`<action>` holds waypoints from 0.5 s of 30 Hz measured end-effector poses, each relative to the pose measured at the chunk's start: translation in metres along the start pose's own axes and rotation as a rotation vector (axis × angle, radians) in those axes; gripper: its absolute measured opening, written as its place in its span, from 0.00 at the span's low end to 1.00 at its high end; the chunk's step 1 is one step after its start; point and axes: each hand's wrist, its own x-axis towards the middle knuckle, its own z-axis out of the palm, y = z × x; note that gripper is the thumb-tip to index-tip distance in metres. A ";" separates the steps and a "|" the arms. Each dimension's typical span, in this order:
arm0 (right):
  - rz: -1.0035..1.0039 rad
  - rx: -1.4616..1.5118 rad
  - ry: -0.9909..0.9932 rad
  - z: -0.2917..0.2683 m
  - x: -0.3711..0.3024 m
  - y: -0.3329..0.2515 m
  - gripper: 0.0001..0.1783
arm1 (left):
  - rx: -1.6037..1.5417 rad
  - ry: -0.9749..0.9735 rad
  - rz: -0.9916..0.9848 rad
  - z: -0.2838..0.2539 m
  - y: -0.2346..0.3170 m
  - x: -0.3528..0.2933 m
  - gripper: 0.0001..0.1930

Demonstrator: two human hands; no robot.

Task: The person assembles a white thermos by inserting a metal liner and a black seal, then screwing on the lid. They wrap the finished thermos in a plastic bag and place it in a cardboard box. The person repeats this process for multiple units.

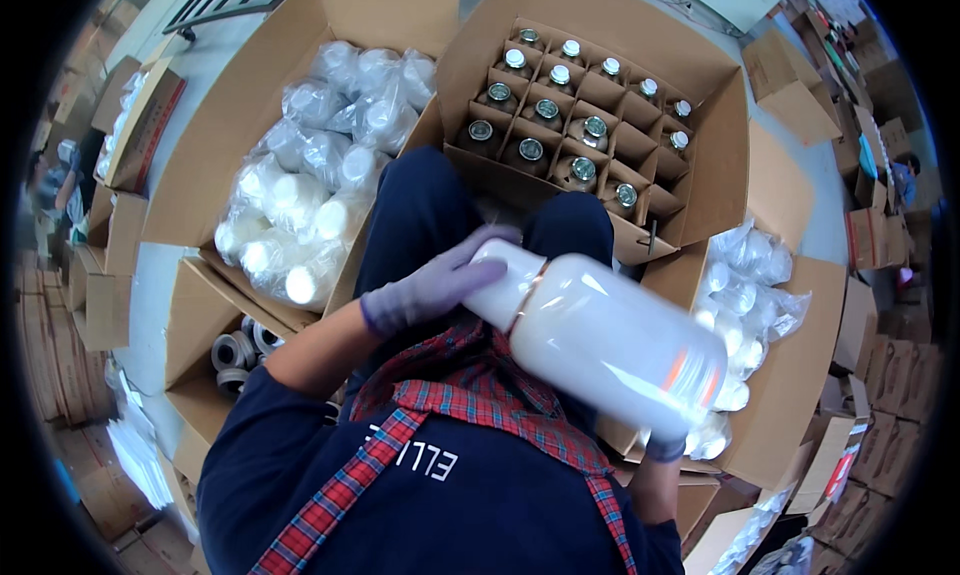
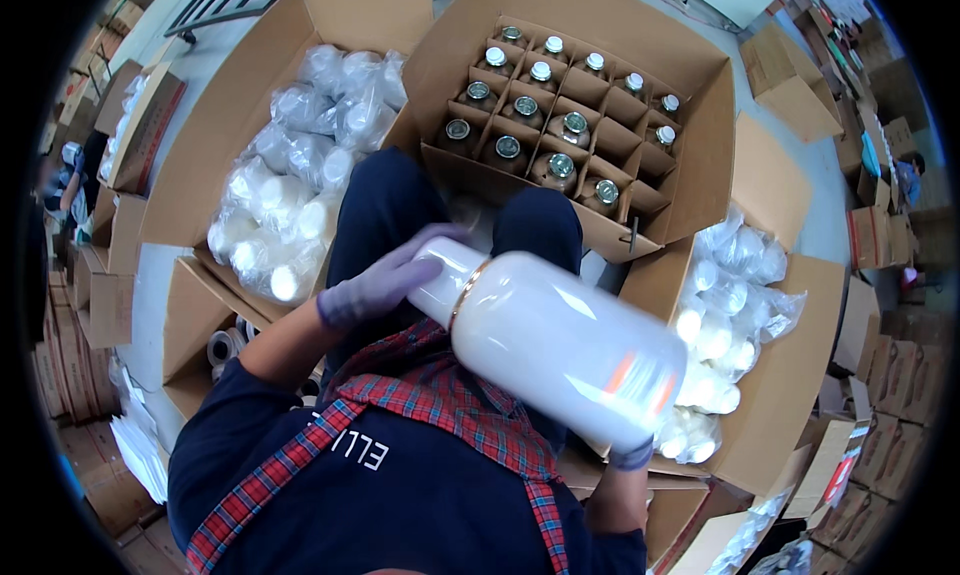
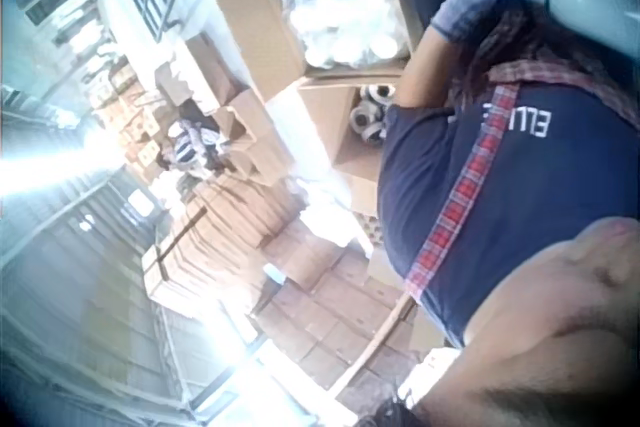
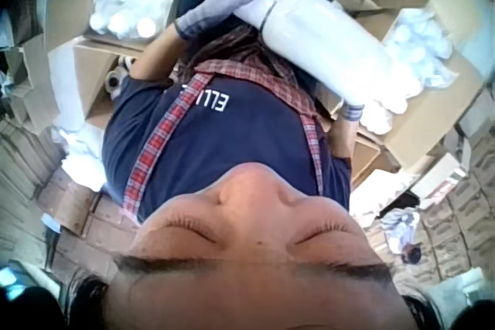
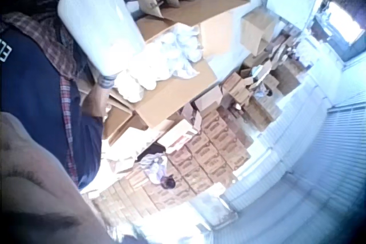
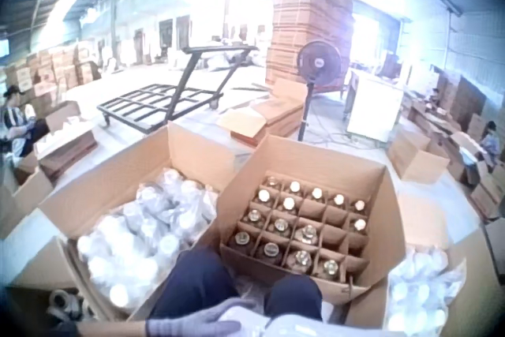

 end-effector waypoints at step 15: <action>-0.195 -0.757 -0.725 0.080 0.105 -0.185 0.22 | 0.685 0.122 0.872 0.002 -0.099 -0.109 0.10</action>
